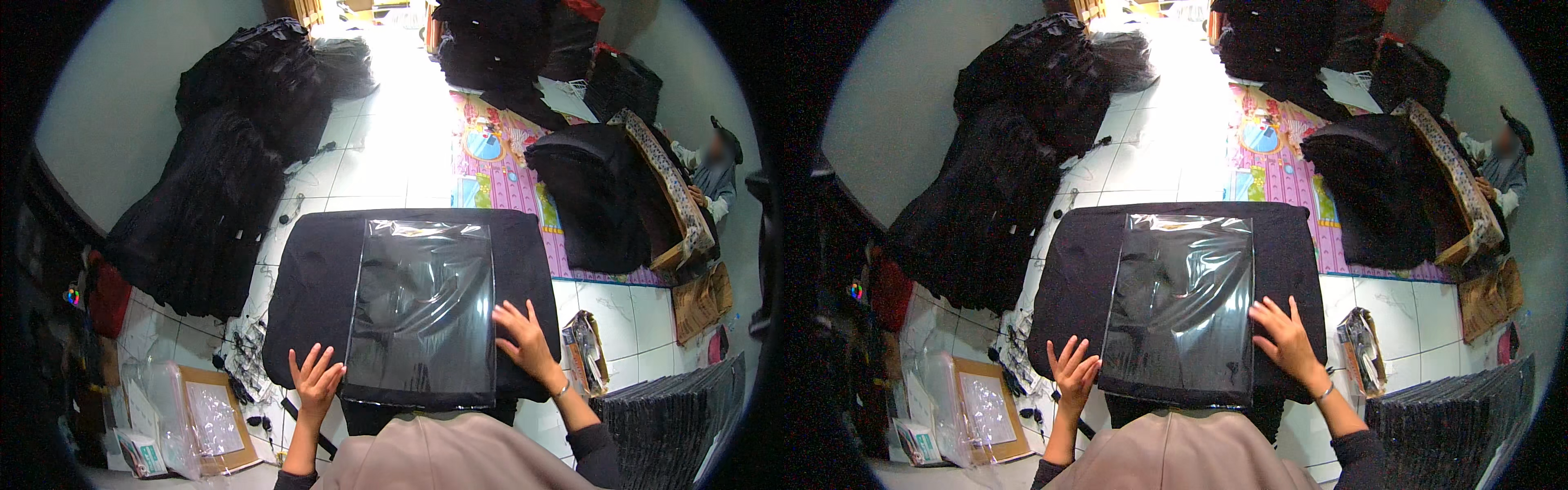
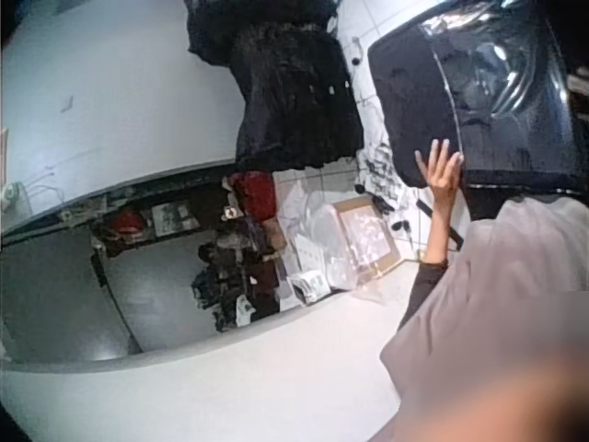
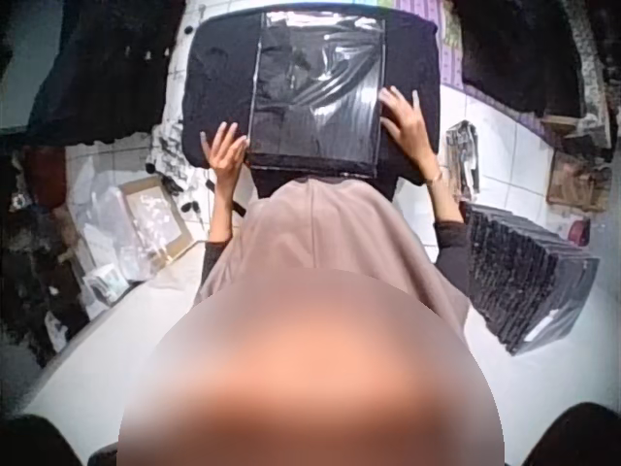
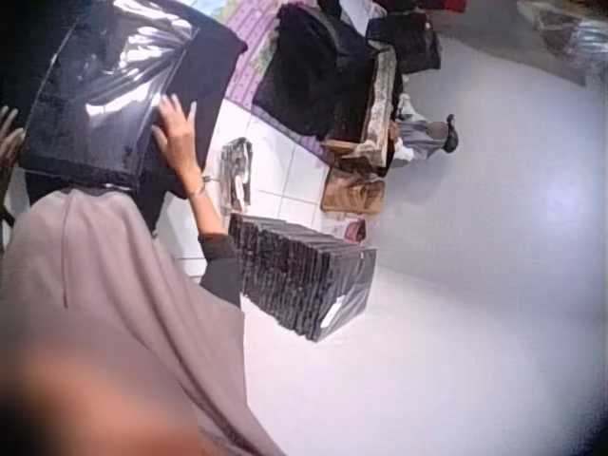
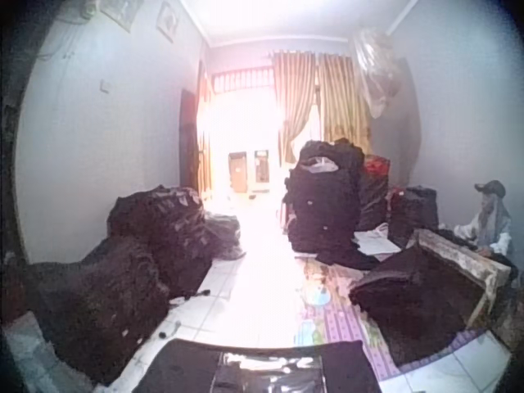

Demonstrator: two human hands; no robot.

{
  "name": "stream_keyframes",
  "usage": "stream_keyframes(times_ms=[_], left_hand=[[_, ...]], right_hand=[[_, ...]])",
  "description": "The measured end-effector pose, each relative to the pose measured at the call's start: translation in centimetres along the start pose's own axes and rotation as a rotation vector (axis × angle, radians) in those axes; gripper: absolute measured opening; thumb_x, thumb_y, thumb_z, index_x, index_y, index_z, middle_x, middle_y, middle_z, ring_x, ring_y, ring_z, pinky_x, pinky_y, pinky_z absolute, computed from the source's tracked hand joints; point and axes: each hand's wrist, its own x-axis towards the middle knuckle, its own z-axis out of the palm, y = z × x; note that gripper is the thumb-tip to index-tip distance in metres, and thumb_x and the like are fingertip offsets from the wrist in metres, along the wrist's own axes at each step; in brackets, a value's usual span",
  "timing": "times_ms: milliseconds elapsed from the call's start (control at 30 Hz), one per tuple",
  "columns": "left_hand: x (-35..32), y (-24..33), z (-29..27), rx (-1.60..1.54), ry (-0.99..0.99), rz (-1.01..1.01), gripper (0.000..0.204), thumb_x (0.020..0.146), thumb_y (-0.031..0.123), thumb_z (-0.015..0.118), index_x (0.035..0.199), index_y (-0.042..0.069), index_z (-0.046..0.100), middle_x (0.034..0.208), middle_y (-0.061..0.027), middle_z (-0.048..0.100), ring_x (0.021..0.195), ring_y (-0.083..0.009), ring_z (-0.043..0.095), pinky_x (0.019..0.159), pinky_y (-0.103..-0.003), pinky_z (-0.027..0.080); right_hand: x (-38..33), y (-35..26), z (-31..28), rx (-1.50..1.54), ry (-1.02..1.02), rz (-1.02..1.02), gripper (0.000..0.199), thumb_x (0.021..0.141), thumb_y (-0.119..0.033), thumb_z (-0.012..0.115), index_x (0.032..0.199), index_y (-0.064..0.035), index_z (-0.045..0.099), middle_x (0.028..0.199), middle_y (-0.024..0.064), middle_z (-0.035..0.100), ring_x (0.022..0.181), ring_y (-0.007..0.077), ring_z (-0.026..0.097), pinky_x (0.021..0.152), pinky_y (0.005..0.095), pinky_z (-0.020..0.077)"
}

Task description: The person folds black trousers on a table, places them into clear plastic bags, and stacks the packaged items. The person repeats this process for multiple trousers, folding them neatly and sealing each bag before stacking.

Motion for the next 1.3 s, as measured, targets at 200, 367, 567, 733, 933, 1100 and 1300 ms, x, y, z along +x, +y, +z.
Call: stream_keyframes(times_ms=[200,367,567,733,933,1100,1300], left_hand=[[1.7,-0.5,0.0,-0.053,-0.068,0.204,0.005,0.089,0.014,0.063,0.088,0.013,0.068,0.125,-0.0023,0.064,0.128,-0.0262,0.051,0.116,-0.054,0.022],[4.4,-0.2,-1.8,-0.117,-0.163,0.196,0.004,0.087,0.009,0.061,0.083,0.01,0.064,0.128,-0.0044,0.063,0.133,-0.0272,0.046,0.115,-0.05,0.026],[6.1,0.3,-3.1,-0.154,-0.267,0.251,0.004,0.085,0.005,0.061,0.082,0.007,0.061,0.127,-0.0062,0.063,0.131,-0.0294,0.048,0.115,-0.05,0.027],[11.4,0.9,-4.6,-0.372,-0.178,0.142,0.013,0.084,-0.001,0.057,0.092,0.007,0.063,0.124,-0.0098,0.064,0.13,-0.03,0.049,0.116,-0.05,0.023],[26.7,2.2,-11.0,-0.834,0.17,-0.053,0.017,0.089,0.007,0.06,0.106,0.005,0.061,0.109,-0.0085,0.067,0.117,-0.024,0.058,0.108,-0.04,0.038],[32.0,3.2,-16.4,-1.581,0.165,-0.01,0.022,0.093,0.012,0.062,0.113,0.001,0.06,0.096,0.001,0.063,0.088,-0.007,0.058,0.084,-0.023,0.046],[31.7,1.0,-10.1,-1.476,0.051,-0.503,0.012,0.093,0.011,0.061,0.101,0.003,0.065,0.094,0.0009,0.063,0.088,-0.0082,0.056,0.087,-0.023,0.042]], right_hand=[[-2.3,-2.7,-0.4,-0.375,0.074,-0.341,0.002,0.082,-0.016,0.065,0.083,-0.0162,0.065,0.122,-0.0007,0.064,0.12,0.0185,0.055,0.116,0.0505,0.0268],[-2.1,-2.5,-0.6,-0.345,0.002,-0.367,0.006,0.084,-0.016,0.063,0.089,-0.0166,0.066,0.127,-0.0015,0.061,0.125,0.017,0.05,0.116,0.0481,0.0279],[-2.4,-3.2,-0.7,-0.313,-0.013,-0.379,0.006,0.084,-0.014,0.063,0.089,-0.0145,0.065,0.124,-0.0002,0.062,0.125,0.0192,0.05,0.115,0.0483,0.0289],[2.5,-4.4,-4.0,0.039,0.312,-0.164,0.01,0.079,0.001,0.061,0.086,-0.0072,0.061,0.111,0.007,0.066,0.12,0.0299,0.054,0.112,0.0535,0.0309],[13.0,-6.1,-14.7,0.729,0.819,-0.035,0.016,0.09,0.002,0.056,0.106,-0.0003,0.059,0.104,0.0044,0.063,0.098,0.0131,0.059,0.092,0.028,0.0459],[15.4,-8.8,-19.4,1.084,0.871,-0.2,0.015,0.094,-0.009,0.062,0.109,-0.0089,0.06,0.097,-0.0058,0.057,0.088,-0.0001,0.051,0.077,0.0155,0.042],[17.5,-8.3,-14.5,1.122,0.635,0.054,0.006,0.097,-0.019,0.058,0.1,-0.0146,0.056,0.082,-0.0086,0.055,0.072,0.0011,0.049,0.065,0.0187,0.04]])
